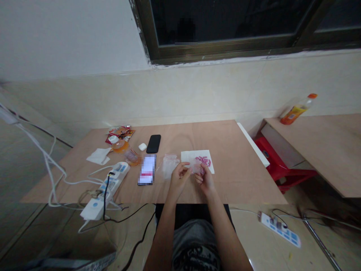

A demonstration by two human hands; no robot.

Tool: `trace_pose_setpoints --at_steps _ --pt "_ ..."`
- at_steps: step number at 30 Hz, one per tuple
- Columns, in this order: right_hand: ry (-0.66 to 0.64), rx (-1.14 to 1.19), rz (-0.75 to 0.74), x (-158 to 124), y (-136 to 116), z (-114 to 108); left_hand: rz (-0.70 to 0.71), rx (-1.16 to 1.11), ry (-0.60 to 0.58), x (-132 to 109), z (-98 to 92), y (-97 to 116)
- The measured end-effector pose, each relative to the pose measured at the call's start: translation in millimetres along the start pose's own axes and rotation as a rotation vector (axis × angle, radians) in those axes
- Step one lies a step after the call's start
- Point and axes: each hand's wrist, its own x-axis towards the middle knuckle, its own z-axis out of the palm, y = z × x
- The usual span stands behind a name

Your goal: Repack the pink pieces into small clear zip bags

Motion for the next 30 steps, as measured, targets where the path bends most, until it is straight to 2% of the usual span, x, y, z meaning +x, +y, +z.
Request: trace_pose_setpoints --at_steps 4,16,24,30 --pt "0.035 0.072 0.023 -0.8 1.8 0.8 -0.022 0.014 0.007 -0.5 1.0 1.3" --pt "-0.023 0.107 0.016 -2.2 4.5 1.4 0.034 -0.018 0.074 -0.5 -0.4 2.9" --pt "-0.055 0.165 0.051 -2.2 4.1 -0.1 0.019 -0.045 0.005 -5.3 1.2 11.5" --pt "-0.032 0.162 0.041 -1.7 5.0 -0.5 0.028 0.021 0.050 -2.7 0.7 5.8"
